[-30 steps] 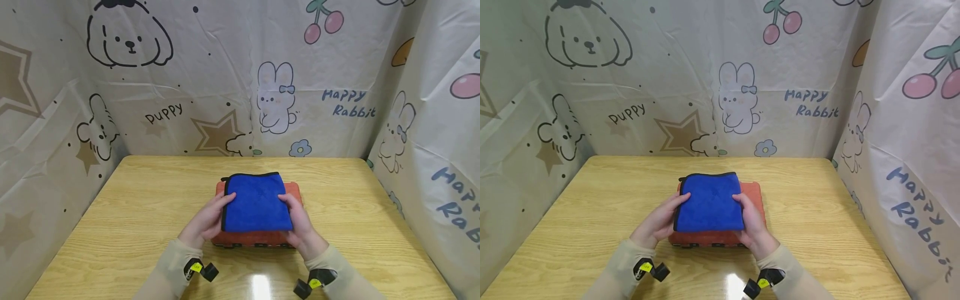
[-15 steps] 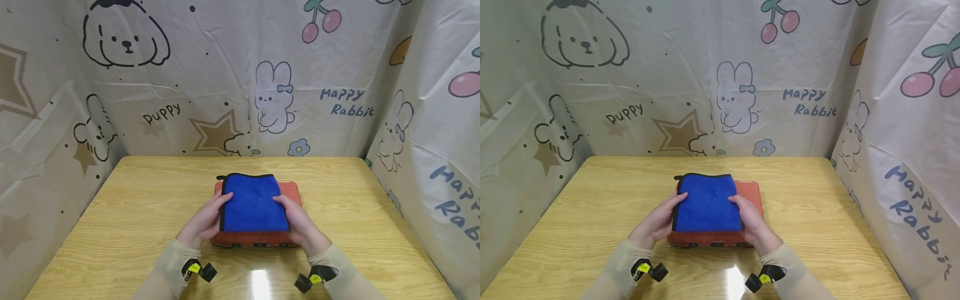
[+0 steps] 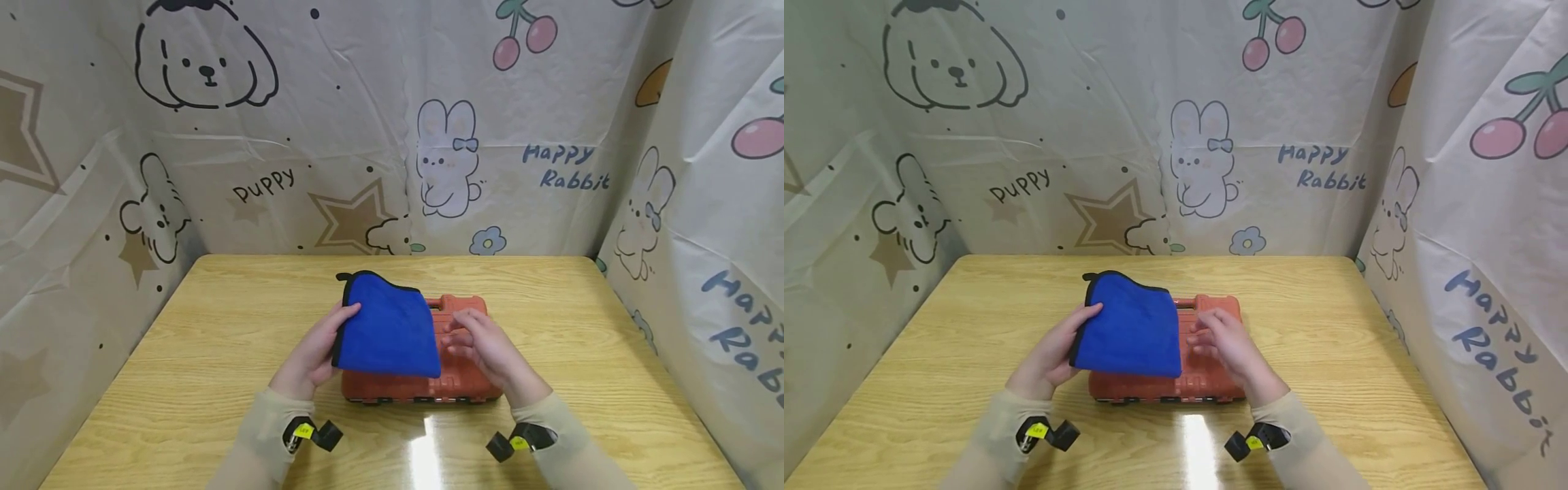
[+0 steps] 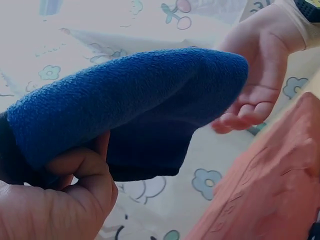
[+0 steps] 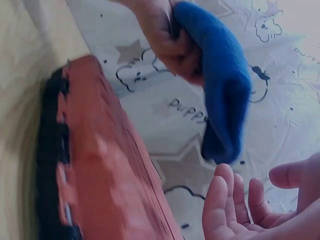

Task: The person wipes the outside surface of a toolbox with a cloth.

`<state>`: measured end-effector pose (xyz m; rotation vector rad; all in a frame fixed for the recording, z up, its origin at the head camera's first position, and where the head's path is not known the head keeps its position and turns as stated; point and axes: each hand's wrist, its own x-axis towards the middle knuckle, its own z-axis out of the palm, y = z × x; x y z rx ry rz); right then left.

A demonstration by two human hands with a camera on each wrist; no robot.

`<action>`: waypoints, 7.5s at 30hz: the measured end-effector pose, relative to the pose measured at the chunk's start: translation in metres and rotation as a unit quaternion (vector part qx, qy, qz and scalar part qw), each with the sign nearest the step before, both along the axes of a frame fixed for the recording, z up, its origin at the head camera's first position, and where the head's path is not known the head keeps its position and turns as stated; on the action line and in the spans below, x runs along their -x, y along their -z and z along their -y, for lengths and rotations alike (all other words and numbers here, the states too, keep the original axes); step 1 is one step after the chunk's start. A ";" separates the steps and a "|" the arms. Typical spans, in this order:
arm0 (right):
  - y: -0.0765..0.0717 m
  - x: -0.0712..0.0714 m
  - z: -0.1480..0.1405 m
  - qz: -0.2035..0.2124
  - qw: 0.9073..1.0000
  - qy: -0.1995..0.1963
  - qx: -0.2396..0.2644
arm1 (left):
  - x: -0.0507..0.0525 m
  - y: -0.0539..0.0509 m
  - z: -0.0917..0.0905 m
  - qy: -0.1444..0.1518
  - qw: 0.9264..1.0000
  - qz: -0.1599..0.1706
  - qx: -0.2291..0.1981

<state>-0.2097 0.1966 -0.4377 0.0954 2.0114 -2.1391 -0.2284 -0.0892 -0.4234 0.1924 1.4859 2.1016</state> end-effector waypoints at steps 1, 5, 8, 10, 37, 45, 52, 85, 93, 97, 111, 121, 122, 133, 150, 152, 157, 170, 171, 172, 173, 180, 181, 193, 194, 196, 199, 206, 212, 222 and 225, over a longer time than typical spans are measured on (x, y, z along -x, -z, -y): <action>0.000 0.002 -0.002 -0.005 1.000 0.011 -0.018 | 0.001 -0.001 0.002 -0.004 1.000 0.001 0.000; 0.002 0.008 -0.013 -0.031 0.991 0.049 -0.118 | 0.003 -0.002 0.007 -0.019 1.000 0.011 0.006; 0.003 0.011 -0.023 -0.055 0.975 0.058 -0.209 | 0.005 -0.003 0.009 -0.022 1.000 0.016 0.011; 0.004 0.012 -0.029 -0.082 0.960 0.049 -0.264 | 0.006 -0.002 0.011 -0.025 0.999 0.018 0.015; 0.056 0.029 -0.052 0.016 0.986 0.011 -0.166 | 0.010 -0.005 0.023 -0.059 0.996 0.035 0.052; 0.065 0.027 -0.052 0.017 0.986 -0.005 -0.168 | 0.012 -0.003 0.024 -0.069 0.996 0.037 0.048; 0.067 0.024 -0.049 0.011 0.987 0.016 -0.160 | 0.012 -0.002 0.026 -0.081 0.995 0.044 0.048; 0.065 0.022 -0.046 0.011 0.979 0.028 -0.203 | 0.066 -0.006 0.051 -0.251 0.777 -0.322 0.479; 0.067 0.022 -0.047 0.006 0.978 0.027 -0.208 | 0.083 0.033 0.010 -0.220 0.792 -0.344 0.454; 0.066 0.022 -0.048 0.003 0.978 0.030 -0.208 | 0.087 0.036 -0.001 -0.180 0.817 -0.339 0.431; 0.065 0.022 -0.045 0.000 0.971 0.039 -0.236 | 0.102 0.056 0.006 -0.097 0.849 -0.304 0.421; 0.066 0.022 -0.045 0.003 0.970 0.043 -0.241 | 0.105 0.065 0.021 -0.094 0.858 -0.283 0.419; 0.066 0.021 -0.044 0.002 0.970 0.043 -0.240 | 0.104 0.065 0.021 -0.093 0.857 -0.283 0.421; 0.064 0.020 -0.043 0.000 0.972 0.048 -0.231 | 0.081 0.066 0.020 -0.118 0.848 -0.284 0.432; 0.065 0.020 -0.044 0.003 0.975 0.051 -0.216 | 0.032 0.063 0.020 -0.117 0.865 -0.253 0.418; 0.066 0.020 -0.044 0.003 0.975 0.052 -0.215 | 0.026 0.063 0.020 -0.117 0.867 -0.246 0.417; 0.068 0.021 -0.044 0.001 0.974 0.053 -0.219 | 0.011 0.065 0.022 -0.125 0.866 -0.247 0.416; 0.065 0.019 -0.043 -0.005 0.973 0.053 -0.225 | -0.029 0.070 0.025 -0.122 0.869 -0.269 0.397; 0.064 0.019 -0.043 -0.006 0.972 0.054 -0.227 | -0.032 0.069 0.025 -0.121 0.870 -0.269 0.395; 0.064 0.019 -0.043 -0.006 0.972 0.053 -0.228 | -0.035 0.069 0.025 -0.122 0.870 -0.269 0.396; 0.064 0.019 -0.043 -0.006 0.972 0.052 -0.227 | -0.038 0.068 0.025 -0.124 0.869 -0.269 0.396; 0.067 0.020 -0.044 -0.008 0.974 0.050 -0.219 | -0.056 0.065 0.018 -0.133 0.858 -0.268 0.417; 0.068 0.020 -0.045 -0.006 0.975 0.050 -0.219 | -0.059 0.064 0.018 -0.134 0.857 -0.269 0.419; 0.067 0.020 -0.045 -0.005 0.976 0.050 -0.211 | -0.076 0.066 0.016 -0.133 0.855 -0.275 0.420; 0.066 0.020 -0.045 -0.005 0.976 0.051 -0.211 | -0.077 0.066 0.016 -0.132 0.855 -0.276 0.418; 0.065 0.019 -0.044 -0.006 0.976 0.050 -0.214 | -0.077 0.066 0.016 -0.130 0.856 -0.277 0.417; 0.064 0.018 -0.044 -0.008 0.975 0.047 -0.216 | -0.077 0.065 0.016 -0.131 0.855 -0.277 0.418; 0.064 0.019 -0.044 -0.006 0.975 0.044 -0.216 | -0.073 0.059 0.019 -0.133 0.848 -0.278 0.431; 0.064 0.018 -0.045 -0.007 0.975 0.041 -0.218 | -0.065 0.058 0.018 -0.133 0.852 -0.269 0.429; 0.065 0.019 -0.045 -0.008 0.977 0.040 -0.211 | -0.044 0.060 0.015 -0.134 0.861 -0.255 0.418; 0.067 0.021 -0.045 -0.011 0.976 0.041 -0.213 | -0.038 0.060 0.015 -0.136 0.862 -0.253 0.417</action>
